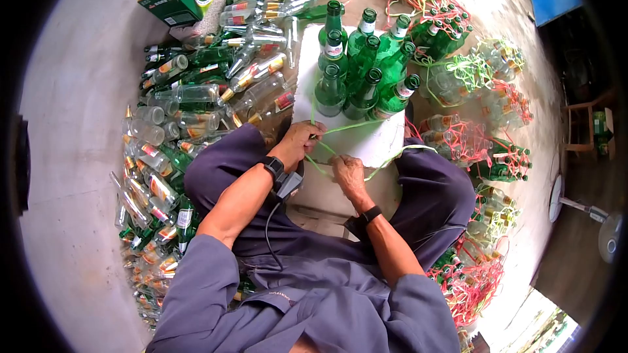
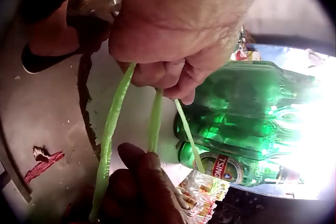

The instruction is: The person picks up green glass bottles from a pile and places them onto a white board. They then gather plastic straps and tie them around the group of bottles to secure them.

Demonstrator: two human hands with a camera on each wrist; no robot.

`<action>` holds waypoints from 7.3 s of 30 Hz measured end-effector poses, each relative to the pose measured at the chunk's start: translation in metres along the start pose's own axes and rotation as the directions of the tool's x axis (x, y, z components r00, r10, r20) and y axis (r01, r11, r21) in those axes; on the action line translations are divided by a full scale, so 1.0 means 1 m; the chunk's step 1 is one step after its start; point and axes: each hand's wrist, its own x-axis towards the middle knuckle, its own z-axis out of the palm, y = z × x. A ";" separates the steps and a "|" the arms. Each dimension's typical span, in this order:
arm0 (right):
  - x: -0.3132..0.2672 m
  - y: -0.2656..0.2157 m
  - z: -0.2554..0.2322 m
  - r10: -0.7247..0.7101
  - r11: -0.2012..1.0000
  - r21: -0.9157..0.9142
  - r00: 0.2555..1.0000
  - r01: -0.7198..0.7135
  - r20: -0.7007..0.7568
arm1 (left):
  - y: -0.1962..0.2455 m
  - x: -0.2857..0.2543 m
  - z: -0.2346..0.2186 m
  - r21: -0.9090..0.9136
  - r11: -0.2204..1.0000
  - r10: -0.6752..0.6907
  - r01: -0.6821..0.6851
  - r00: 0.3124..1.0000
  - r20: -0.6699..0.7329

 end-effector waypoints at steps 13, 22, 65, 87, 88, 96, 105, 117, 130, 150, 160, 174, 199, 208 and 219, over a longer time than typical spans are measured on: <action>0.035 -0.061 -0.006 -0.165 0.985 0.045 0.986 0.166 -0.030 | 0.010 0.001 -0.010 0.074 0.997 0.038 -0.037 0.999 -0.002; 0.059 -0.070 0.000 0.042 0.908 0.419 0.999 -0.029 -0.022 | 0.011 0.001 -0.004 0.106 0.994 0.036 -0.037 0.999 0.019; 0.045 -0.040 0.034 -0.030 0.928 0.371 0.990 -0.022 0.135 | 0.013 0.022 -0.035 0.468 0.761 0.504 -0.450 0.864 0.011; 0.078 -0.035 0.035 -0.005 0.948 0.317 0.997 0.030 -0.081 | 0.047 0.035 -0.048 0.440 0.811 0.478 -0.386 0.871 -0.117; 0.078 -0.034 0.031 -0.004 0.948 0.317 0.997 0.030 -0.082 | 0.049 0.036 -0.047 0.740 0.550 0.593 -0.388 0.805 -0.019; 0.071 -0.030 -0.003 0.052 0.940 0.341 0.975 0.025 -0.215 | 0.045 0.091 -0.056 0.631 0.484 0.713 -0.606 0.691 0.117; 0.077 -0.019 -0.019 -0.017 0.949 0.309 0.985 0.070 -0.169 | 0.031 0.105 -0.071 0.513 0.634 0.718 -0.578 0.686 -0.114; 0.071 -0.011 -0.011 -0.137 0.987 0.055 0.967 0.152 -0.215 | 0.062 0.005 -0.009 0.948 0.319 0.707 0.010 0.664 -0.245; 0.071 -0.005 -0.016 -0.328 0.935 -0.197 0.932 0.296 -0.156 | 0.043 0.011 0.023 0.927 0.046 0.679 -0.371 0.692 0.244; 0.040 -0.059 -0.043 -0.436 0.659 -0.749 0.848 0.071 -0.303 | 0.037 0.031 0.008 0.374 0.856 0.418 -0.356 0.903 -0.097; 0.065 -0.052 -0.022 -0.458 0.803 -0.526 0.856 0.281 -0.241 | 0.045 0.025 0.010 0.317 0.871 0.412 -0.374 0.909 -0.059; 0.090 -0.020 0.049 -0.451 0.856 0.095 0.825 0.508 -0.341 | 0.052 0.033 0.011 0.352 0.900 0.322 -0.255 0.935 -0.147; 0.110 0.016 0.018 -0.500 0.865 0.023 0.864 0.502 -0.061 | -0.027 0.173 -0.079 0.562 0.524 0.712 -0.640 0.691 0.123; 0.082 -0.015 0.024 -0.386 0.922 -0.067 0.900 0.380 -0.202 | 0.008 0.115 -0.056 -0.051 0.931 0.363 -0.362 0.932 0.001; 0.085 -0.025 0.039 -0.087 0.807 0.544 0.957 0.230 -0.276 | 0.029 0.025 -0.004 0.763 0.464 0.665 -0.449 0.746 0.035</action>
